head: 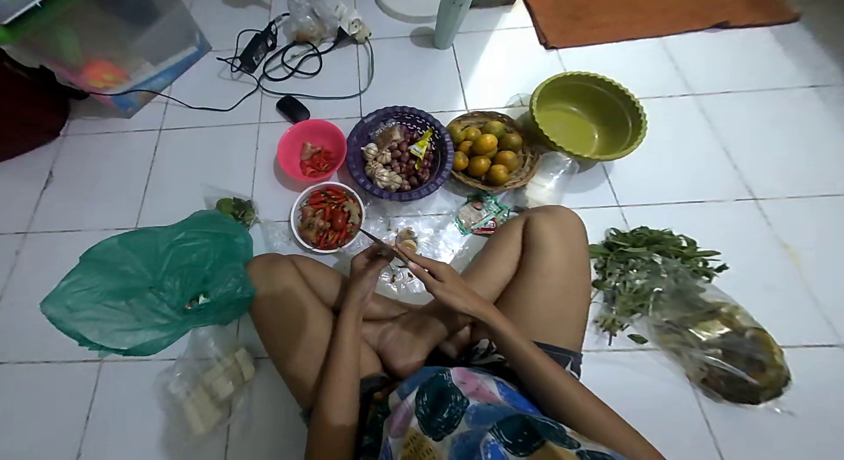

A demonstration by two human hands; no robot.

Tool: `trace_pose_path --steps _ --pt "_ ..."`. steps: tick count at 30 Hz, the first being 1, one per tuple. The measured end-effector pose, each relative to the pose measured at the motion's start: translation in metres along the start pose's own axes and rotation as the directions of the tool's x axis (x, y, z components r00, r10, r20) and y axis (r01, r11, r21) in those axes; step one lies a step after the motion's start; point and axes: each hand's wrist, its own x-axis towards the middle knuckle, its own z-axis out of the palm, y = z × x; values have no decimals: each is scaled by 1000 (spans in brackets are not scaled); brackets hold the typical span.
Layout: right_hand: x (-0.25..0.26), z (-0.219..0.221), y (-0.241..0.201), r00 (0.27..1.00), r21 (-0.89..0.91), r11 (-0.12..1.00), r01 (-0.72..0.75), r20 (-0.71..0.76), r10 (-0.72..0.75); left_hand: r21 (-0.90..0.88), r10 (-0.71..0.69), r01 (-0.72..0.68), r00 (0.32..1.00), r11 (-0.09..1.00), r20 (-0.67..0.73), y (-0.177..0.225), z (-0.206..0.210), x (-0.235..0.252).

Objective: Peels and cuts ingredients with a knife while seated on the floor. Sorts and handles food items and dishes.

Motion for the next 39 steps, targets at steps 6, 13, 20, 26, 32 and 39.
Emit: trace_pose_path --steps 6,13,20,26,32,39 --pt "0 0 3 999 11 1000 22 -33 -22 -23 6 -6 1000 1000 -8 -1 1 -1" --pt "1 4 4 999 94 995 30 -29 -27 -39 55 -54 998 998 34 0 2 -3" --pt "2 10 2 993 88 995 56 -113 -45 -39 101 -99 994 994 47 2 1 -3" --pt "8 3 5 996 197 980 10 -83 7 -60 79 -75 996 995 51 5 6 -8" --pt "4 -1 -5 995 342 939 -18 -86 50 -106 72 -58 989 993 129 0 0 -4" --pt "2 -2 0 999 248 969 11 -48 1 -35 11 -10 1000 999 28 4 5 -7"
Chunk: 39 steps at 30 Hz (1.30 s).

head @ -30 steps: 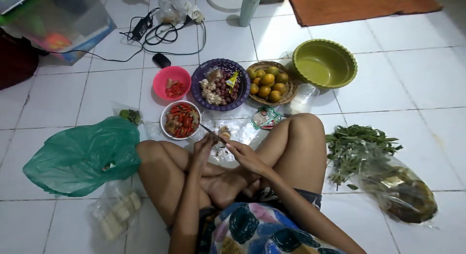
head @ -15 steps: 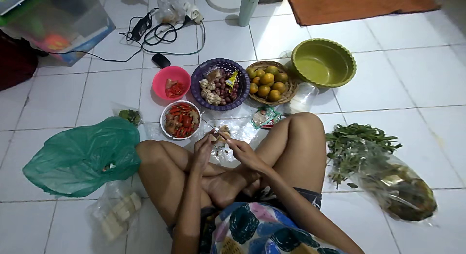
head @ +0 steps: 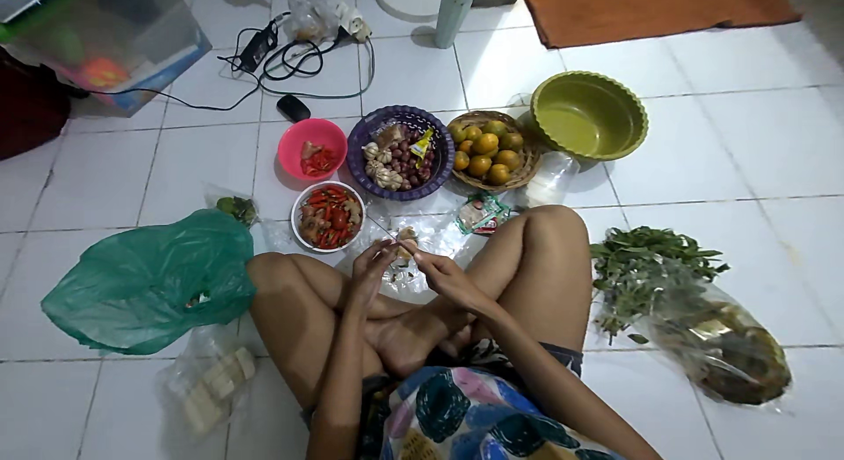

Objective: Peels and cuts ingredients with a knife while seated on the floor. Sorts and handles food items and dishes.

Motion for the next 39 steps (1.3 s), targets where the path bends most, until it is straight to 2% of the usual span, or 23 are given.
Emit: trace_pose_path --steps 4,8,14,17,23,31,35,39 --pt "3 -2 3 995 -89 996 -12 -101 3 20 13 -13 1000 1000 -17 -3 1 -1" --pt "8 -14 4 982 -174 980 -92 -180 60 -6 27 -27 1000 1000 11 -6 -2 1" --pt "-5 -10 -12 994 -315 943 -107 -45 98 107 15 -12 1000 994 -19 -7 -2 2" --pt "-11 7 -10 998 -410 911 -49 -51 31 157 33 -22 997 987 -68 -11 -1 3" --pt "-15 15 -7 998 -521 852 -42 -61 12 175 41 -26 996 984 -85 -11 -2 0" --pt "-12 14 -5 997 -570 821 -11 -64 -31 181 66 -51 995 982 -75 -12 -4 2" --pt "-9 17 -2 997 -517 856 1 -61 -38 272 78 -55 994 961 -77 -5 -4 -2" --pt "-8 19 0 994 -499 867 11 -90 -64 251 76 -55 994 966 -75 -5 -4 -2"
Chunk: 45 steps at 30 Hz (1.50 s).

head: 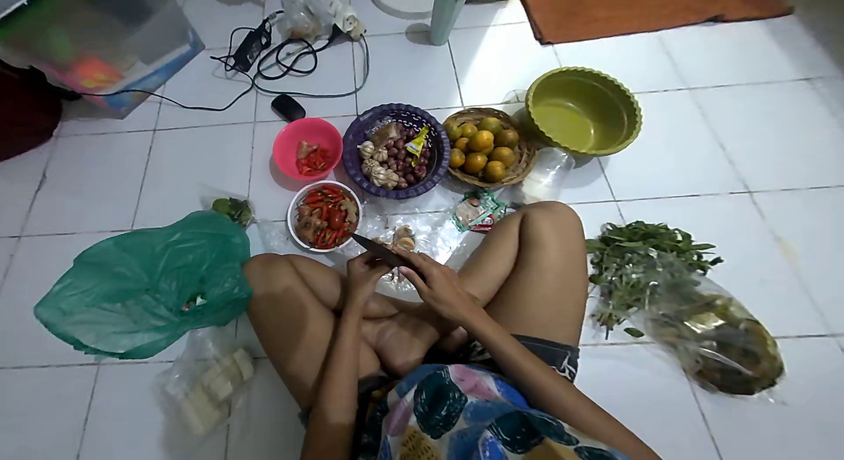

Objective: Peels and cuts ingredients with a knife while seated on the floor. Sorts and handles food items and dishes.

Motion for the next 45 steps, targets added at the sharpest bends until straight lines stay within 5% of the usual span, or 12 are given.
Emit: trace_pose_path --steps 6,18,26,32,39,45 --pt "0 3 1 997 14 999 36 -71 -35 -25 -6 5 1000 1000 -11 -1 4 -2" --pt "13 -9 8 996 331 940 -87 36 80 -36 -26 28 999 999 37 7 5 -1" --pt "16 -9 13 996 364 927 -94 35 87 -66 20 -17 999 998 33 1 4 0" --pt "14 -16 1 993 641 759 -116 80 84 -164 45 -37 998 986 46 -2 4 0" --pt "13 -17 -4 989 675 723 -146 90 116 -165 139 -123 986 979 92 -10 4 2" --pt "13 -24 -1 971 728 652 -210 79 225 -265 74 -63 997 962 33 1 3 0"
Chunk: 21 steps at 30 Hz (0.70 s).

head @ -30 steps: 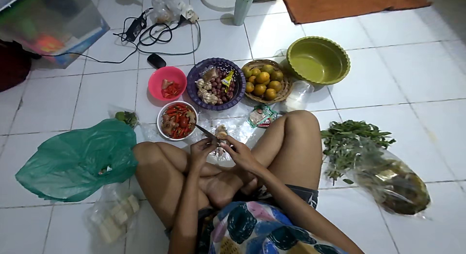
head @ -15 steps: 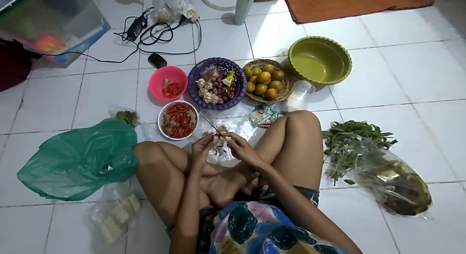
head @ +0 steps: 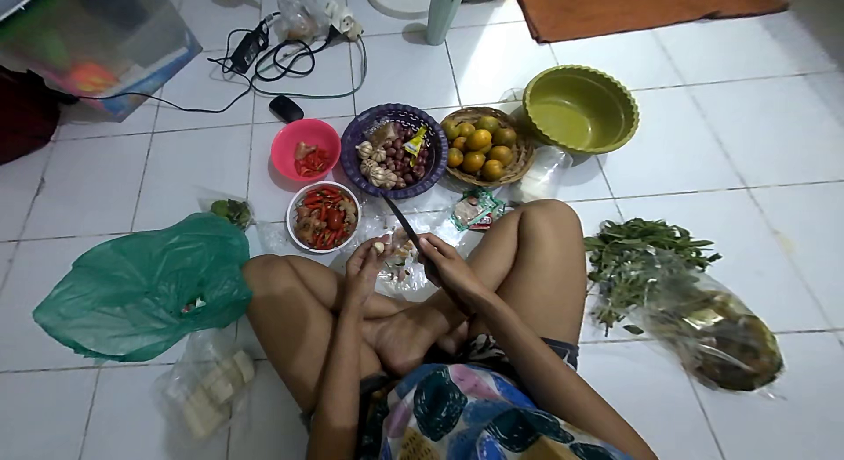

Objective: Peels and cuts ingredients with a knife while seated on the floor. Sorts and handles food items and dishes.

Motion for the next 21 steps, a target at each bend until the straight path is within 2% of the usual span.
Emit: trace_pose_path --steps 7,13,21 --pt "-1 -6 -1 999 -9 999 -41 -26 41 -209 -158 152 987 966 -11 10 5 0" --pt "-3 -5 3 998 -45 997 -68 -21 67 -207 -214 193 973 959 -82 13 7 -3" --pt "-1 -7 5 999 -77 996 -39 22 40 -177 -193 191 981 965 8 7 0 3"
